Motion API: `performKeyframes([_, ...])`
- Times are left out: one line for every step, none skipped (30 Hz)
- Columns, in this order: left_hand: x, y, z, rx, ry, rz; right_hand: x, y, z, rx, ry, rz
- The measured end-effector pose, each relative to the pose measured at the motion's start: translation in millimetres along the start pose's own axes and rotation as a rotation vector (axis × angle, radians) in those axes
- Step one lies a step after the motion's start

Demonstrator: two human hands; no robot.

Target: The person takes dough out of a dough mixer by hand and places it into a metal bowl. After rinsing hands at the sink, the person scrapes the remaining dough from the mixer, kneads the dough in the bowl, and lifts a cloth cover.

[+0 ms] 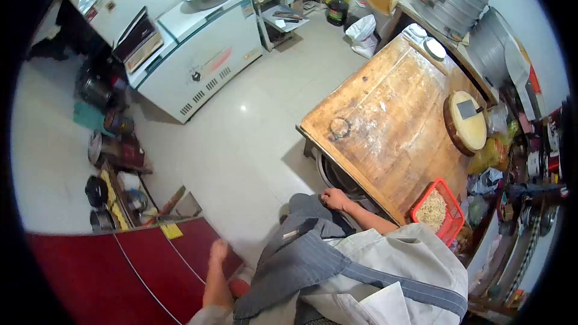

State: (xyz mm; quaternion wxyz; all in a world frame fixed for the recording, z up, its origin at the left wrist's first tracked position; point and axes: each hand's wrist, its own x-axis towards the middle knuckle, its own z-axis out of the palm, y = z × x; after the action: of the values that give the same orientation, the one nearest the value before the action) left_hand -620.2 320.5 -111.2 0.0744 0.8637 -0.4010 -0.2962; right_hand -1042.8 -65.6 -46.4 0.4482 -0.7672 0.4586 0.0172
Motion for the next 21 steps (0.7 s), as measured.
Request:
performKeyframes([40,27,-48,-0.149,0.031,0.018,14,-21,-7,0.176,-0.035,0.122])
performKeyframes([77,62,-95,-0.173,0.032,-0.003,34,-28,-9,0.191,-0.025,0.139])
performKeyframes([117,86,-126,-0.198,0.03,-0.026,57,-30,-7,0.209,0.005,0.144])
performKeyframes([168,89,-137,-0.259,0.028,-0.01,78,-32,-6,0.225,0.034,0.153])
performKeyframes([207,95,-149,-0.319,0.026,0.002,96,-38,-8,0.237,0.037,0.174])
performKeyframes([236,98,-154,-0.308,0.01,0.008,119,-43,-7,0.158,0.133,0.084])
performKeyframes([268,110,-160,-0.422,-0.031,0.032,148,-50,-10,0.078,0.238,-0.012])
performKeyframes([295,122,-175,-0.529,-0.076,0.053,176,-58,-18,0.065,0.193,0.025])
performKeyframes([319,135,-181,-0.52,-0.082,0.062,204,-62,-26,0.073,0.202,0.032])
performKeyframes([340,142,-183,-0.346,-0.172,0.128,231,-67,-34,0.036,0.19,0.044])
performKeyframes([357,143,-197,-0.154,-0.261,0.196,255,-84,-40,0.015,0.181,0.057])
performKeyframes([378,144,-205,-0.043,-0.315,0.205,281,-97,-46,0.059,0.235,0.079])
performKeyframes([400,144,-213,-0.035,-0.336,0.206,305,-108,-57,0.042,0.253,0.049])
performKeyframes([419,143,-223,-0.01,-0.354,0.119,326,-122,-76,0.021,0.265,0.025])
performKeyframes([434,144,-227,0.015,-0.375,0.034,339,-146,-101,0.178,0.194,0.119])
performKeyframes([445,145,-233,0.025,-0.41,0.03,353,-165,-124,0.341,0.122,0.216])
performKeyframes([458,149,-245,-0.05,-0.437,-0.023,370,-166,-137,0.295,0.132,0.17])
performKeyframes([477,155,-258,-0.124,-0.457,-0.074,383,-172,-153,0.307,0.142,0.195])
performKeyframes([501,161,-266,-0.202,-0.471,-0.123,397,-175,-167,0.312,0.157,0.216])
performKeyframes([526,157,-266,-0.184,-0.494,-0.118,412,-169,-175,0.32,0.158,0.24])
performKeyframes([553,155,-268,-0.174,-0.516,-0.117,425,-163,-185,0.32,0.151,0.285])
